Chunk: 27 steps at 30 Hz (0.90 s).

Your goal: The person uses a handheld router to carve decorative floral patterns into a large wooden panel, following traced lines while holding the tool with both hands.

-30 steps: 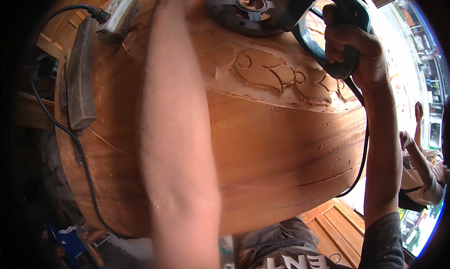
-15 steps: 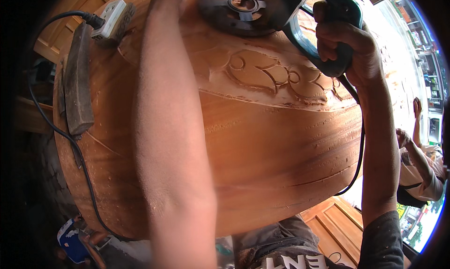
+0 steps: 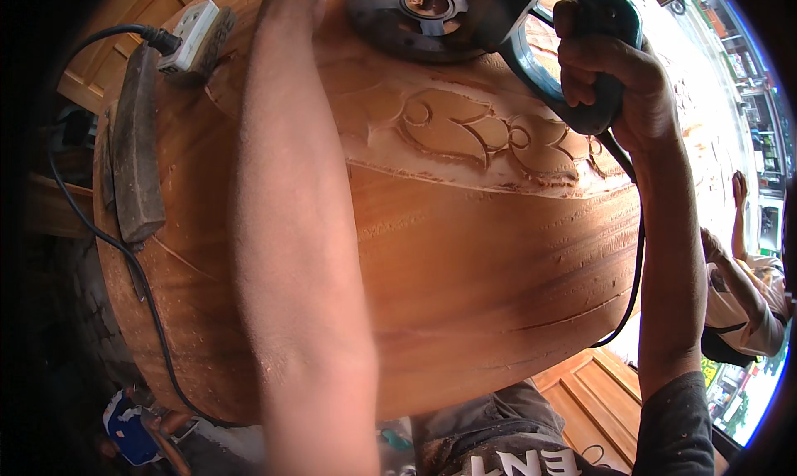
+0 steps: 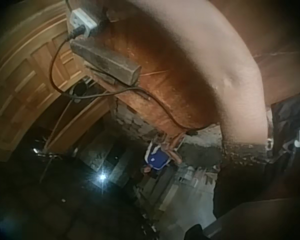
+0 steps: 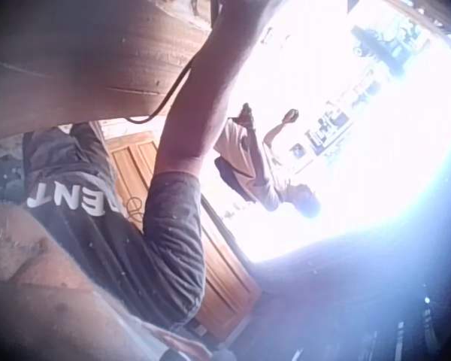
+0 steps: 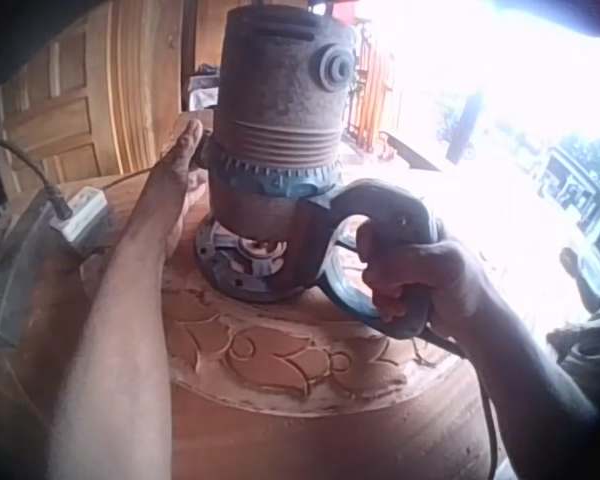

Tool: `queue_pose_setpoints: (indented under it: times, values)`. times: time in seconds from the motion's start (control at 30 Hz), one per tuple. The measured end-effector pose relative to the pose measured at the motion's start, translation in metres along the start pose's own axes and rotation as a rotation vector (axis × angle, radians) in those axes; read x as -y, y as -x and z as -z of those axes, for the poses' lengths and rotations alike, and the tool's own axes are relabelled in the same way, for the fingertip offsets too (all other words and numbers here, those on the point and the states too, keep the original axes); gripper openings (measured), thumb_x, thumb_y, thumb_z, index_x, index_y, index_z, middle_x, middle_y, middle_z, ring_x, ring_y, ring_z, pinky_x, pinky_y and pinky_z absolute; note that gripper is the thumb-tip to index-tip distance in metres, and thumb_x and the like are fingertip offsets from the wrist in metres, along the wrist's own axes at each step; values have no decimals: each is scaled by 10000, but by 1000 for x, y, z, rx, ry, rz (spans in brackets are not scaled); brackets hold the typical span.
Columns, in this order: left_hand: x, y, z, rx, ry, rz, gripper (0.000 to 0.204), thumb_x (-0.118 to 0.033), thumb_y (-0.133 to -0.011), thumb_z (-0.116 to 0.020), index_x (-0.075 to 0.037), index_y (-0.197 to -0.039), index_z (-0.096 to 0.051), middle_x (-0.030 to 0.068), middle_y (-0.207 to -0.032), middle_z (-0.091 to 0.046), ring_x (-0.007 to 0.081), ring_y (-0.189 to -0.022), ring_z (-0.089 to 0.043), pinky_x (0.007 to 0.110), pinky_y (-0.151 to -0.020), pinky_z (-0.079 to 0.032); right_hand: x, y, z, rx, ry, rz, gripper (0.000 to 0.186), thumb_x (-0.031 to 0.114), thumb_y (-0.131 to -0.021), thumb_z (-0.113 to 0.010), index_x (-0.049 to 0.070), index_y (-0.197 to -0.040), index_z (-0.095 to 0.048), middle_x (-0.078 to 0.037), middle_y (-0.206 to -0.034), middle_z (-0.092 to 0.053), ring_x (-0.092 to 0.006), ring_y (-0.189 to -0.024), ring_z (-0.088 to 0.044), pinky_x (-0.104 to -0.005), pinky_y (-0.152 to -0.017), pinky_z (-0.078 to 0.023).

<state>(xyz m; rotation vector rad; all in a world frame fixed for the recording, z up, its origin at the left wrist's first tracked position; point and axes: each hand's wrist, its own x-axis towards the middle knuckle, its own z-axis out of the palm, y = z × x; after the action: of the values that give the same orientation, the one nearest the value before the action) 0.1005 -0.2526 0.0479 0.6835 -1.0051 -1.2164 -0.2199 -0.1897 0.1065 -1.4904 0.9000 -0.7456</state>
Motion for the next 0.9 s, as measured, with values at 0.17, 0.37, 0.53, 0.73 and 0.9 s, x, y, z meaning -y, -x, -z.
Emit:
queue_pose_setpoints:
  times: [0.17,0.37,0.53,0.73,0.9]
  values:
    - [4,-6,-2,-194,-332,-106,795,-630,-1045,-442,-160,-1655,-248,27,-1723,-233,386,-1507,-313,493,-1258,-194,2,1,-1,-25,23,-16,274,142,-824,-691,20,-1062,-628,11,-646,-476,-98,-544,-475,-256,-549,-415]
    - [10,-10,1,-199,-346,-101,793,-640,-1040,-444,-166,-1651,-269,16,-1717,-253,386,-1426,-405,490,-1245,-236,1,2,2,-28,37,-13,282,146,-820,-695,16,-1062,-630,9,-643,-475,-104,-544,-482,-266,-553,-420]
    - [-9,-13,20,62,190,138,759,-599,-1043,-491,-148,-1631,-325,23,-1697,-305,263,-1442,-422,480,-1230,-273,2,3,4,-48,65,1,292,146,-820,-693,16,-1072,-624,7,-649,-481,-109,-548,-484,-270,-563,-425]
    - [18,-25,13,-49,-202,-246,695,-561,-1026,-578,-73,-1515,-500,84,-1517,-533,203,-1381,-511,469,-1192,-360,0,-3,-3,-43,31,-12,159,121,-811,-686,24,-932,-648,2,-649,-474,-113,-549,-489,-266,-554,-401]
    - [-4,-26,25,-56,60,-2,671,-588,-1017,-574,-73,-1447,-568,76,-1420,-599,209,-1342,-548,481,-1173,-395,-2,-9,-7,-68,73,-16,138,128,-803,-675,38,-904,-643,1,-640,-480,-119,-546,-492,-266,-547,-406]
